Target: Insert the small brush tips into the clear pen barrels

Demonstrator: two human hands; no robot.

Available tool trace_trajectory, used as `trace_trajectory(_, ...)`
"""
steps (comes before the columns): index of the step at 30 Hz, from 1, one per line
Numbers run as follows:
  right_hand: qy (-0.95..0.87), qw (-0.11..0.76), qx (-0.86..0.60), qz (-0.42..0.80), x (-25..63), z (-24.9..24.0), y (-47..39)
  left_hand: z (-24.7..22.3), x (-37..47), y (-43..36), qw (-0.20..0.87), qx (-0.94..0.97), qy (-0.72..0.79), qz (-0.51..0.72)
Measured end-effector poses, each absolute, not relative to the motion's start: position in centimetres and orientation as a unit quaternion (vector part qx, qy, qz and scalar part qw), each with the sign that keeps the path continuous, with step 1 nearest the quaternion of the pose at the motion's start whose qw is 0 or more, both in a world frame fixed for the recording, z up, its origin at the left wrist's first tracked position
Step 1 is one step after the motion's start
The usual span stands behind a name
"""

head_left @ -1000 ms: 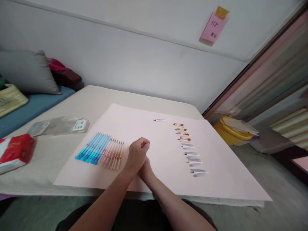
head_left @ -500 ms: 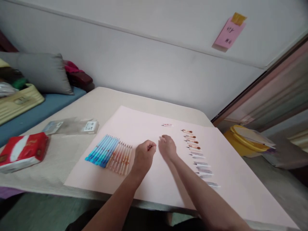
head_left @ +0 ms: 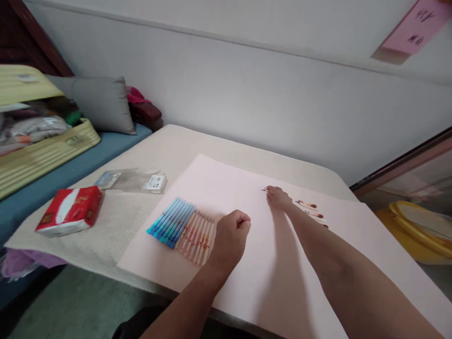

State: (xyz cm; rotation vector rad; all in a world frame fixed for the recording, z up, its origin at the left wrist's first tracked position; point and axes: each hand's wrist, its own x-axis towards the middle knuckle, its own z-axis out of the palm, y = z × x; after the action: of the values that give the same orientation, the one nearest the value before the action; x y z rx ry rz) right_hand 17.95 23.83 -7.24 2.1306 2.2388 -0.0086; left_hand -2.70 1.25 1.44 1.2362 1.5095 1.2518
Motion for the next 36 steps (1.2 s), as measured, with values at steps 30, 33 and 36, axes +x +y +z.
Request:
trace_trajectory(30, 0.800, -0.016, 0.599, -0.009, 13.8, -5.8, -2.0, 1.5, -2.7, -0.3, 0.453, 0.435, 0.553, 0.548)
trace_trajectory(33, 0.810, -0.014, 0.585, -0.042, 14.7, -5.1, -1.4, 1.0, -2.9, -0.4, 0.446, 0.443, 0.553, 0.547)
trace_trajectory(36, 0.801, -0.017, 0.593, -0.080, 16.6, -4.0, -0.1, 0.4, -2.5, -0.2, 0.431, 0.456, 0.568, 0.532)
